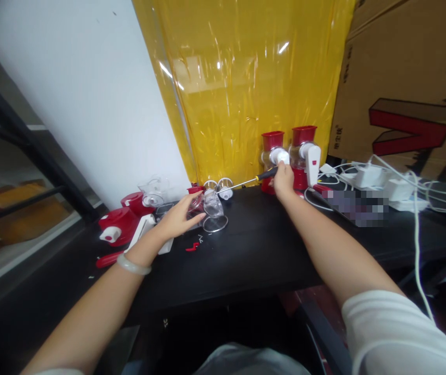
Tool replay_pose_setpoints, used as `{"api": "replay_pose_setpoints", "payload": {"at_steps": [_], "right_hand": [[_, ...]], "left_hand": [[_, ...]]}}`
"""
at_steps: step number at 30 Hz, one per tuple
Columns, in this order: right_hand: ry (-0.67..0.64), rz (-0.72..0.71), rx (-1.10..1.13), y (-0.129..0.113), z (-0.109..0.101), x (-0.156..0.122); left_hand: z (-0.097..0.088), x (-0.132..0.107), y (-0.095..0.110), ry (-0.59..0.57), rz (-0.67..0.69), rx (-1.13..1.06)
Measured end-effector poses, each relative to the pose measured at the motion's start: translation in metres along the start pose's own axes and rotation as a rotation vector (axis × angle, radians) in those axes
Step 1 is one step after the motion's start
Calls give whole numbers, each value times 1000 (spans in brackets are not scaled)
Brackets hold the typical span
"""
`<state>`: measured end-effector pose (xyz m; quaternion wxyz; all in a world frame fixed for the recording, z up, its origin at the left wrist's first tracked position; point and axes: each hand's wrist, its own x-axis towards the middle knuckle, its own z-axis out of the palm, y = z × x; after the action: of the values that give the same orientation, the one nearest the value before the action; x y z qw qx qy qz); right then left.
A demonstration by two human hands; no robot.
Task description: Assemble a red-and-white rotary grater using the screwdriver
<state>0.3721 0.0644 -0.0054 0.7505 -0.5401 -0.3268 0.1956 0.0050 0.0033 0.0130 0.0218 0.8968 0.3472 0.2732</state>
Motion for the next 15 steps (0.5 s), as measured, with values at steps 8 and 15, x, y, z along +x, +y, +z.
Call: {"api": "replay_pose_setpoints", "payload": {"at_steps": [8,15], "right_hand": [[-20,30,85,-6,0,-6],[6,28,34,-11,0,-8]], "left_hand": [[0,0,1,-4,-2,3],[-1,0,2,-6,-4,2]]}}
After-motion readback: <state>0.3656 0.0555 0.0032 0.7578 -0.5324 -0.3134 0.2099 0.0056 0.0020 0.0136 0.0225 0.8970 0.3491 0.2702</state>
